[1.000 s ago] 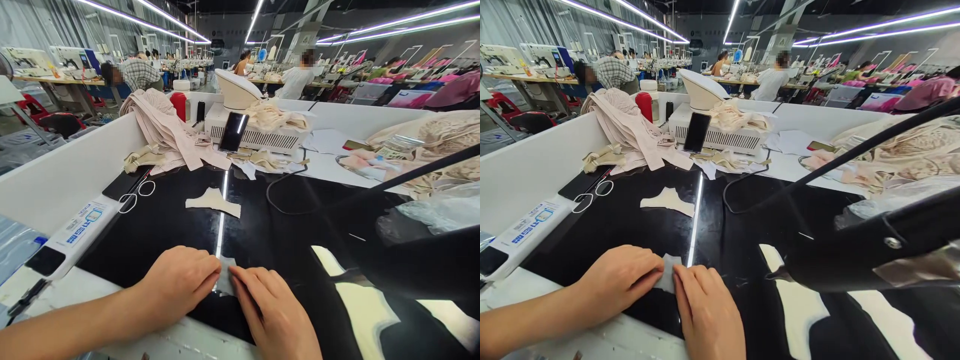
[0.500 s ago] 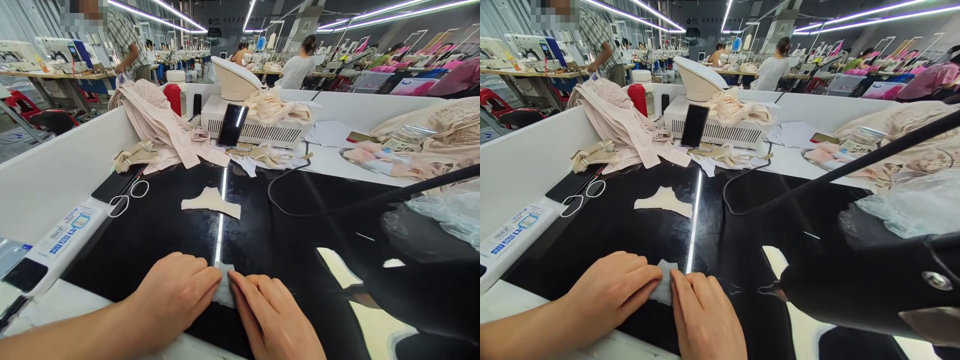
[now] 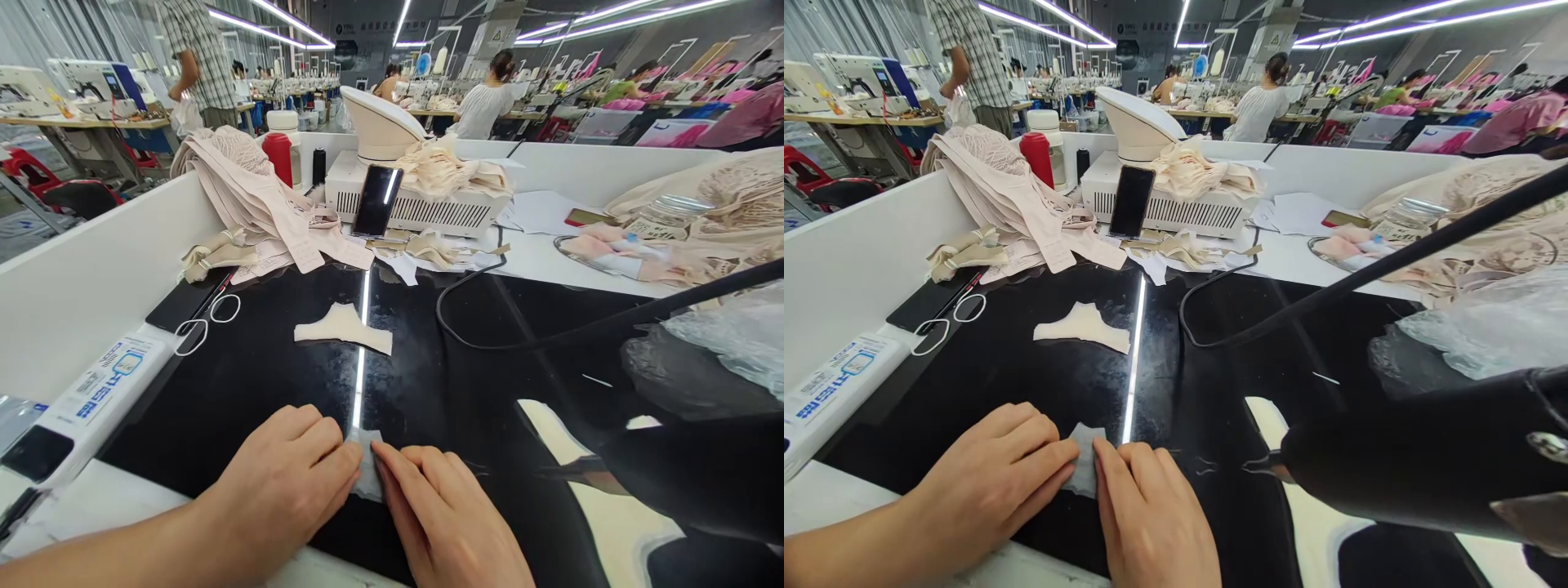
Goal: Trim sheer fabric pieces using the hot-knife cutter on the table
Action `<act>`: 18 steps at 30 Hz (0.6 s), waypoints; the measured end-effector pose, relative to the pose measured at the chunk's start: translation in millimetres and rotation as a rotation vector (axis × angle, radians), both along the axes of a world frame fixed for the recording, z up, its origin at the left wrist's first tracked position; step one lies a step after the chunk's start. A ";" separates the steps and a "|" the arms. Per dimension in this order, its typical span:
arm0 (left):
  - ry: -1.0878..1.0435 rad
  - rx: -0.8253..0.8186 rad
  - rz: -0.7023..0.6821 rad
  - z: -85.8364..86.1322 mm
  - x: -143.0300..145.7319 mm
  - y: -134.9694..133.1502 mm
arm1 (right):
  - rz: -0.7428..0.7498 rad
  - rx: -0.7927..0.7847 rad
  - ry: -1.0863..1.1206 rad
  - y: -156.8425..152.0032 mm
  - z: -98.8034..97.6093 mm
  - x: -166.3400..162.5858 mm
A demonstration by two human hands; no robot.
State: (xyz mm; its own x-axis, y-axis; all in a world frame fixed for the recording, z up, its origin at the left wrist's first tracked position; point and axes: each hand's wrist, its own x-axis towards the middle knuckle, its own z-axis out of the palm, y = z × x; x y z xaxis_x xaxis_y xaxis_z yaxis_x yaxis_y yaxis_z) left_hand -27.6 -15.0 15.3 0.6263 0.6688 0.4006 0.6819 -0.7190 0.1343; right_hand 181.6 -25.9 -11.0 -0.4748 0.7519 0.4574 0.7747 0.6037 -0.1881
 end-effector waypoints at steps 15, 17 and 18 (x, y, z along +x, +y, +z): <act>-0.055 0.074 -0.110 -8.0 6.5 0.4 | 0.014 -0.005 -0.014 -1.7 -0.2 2.6; -0.039 0.093 -0.112 -9.4 5.9 0.1 | 0.016 -0.007 -0.018 -1.8 -0.5 2.9; -0.031 0.101 -0.114 -10.8 5.6 -0.3 | 0.015 -0.010 -0.021 -1.7 -0.6 3.0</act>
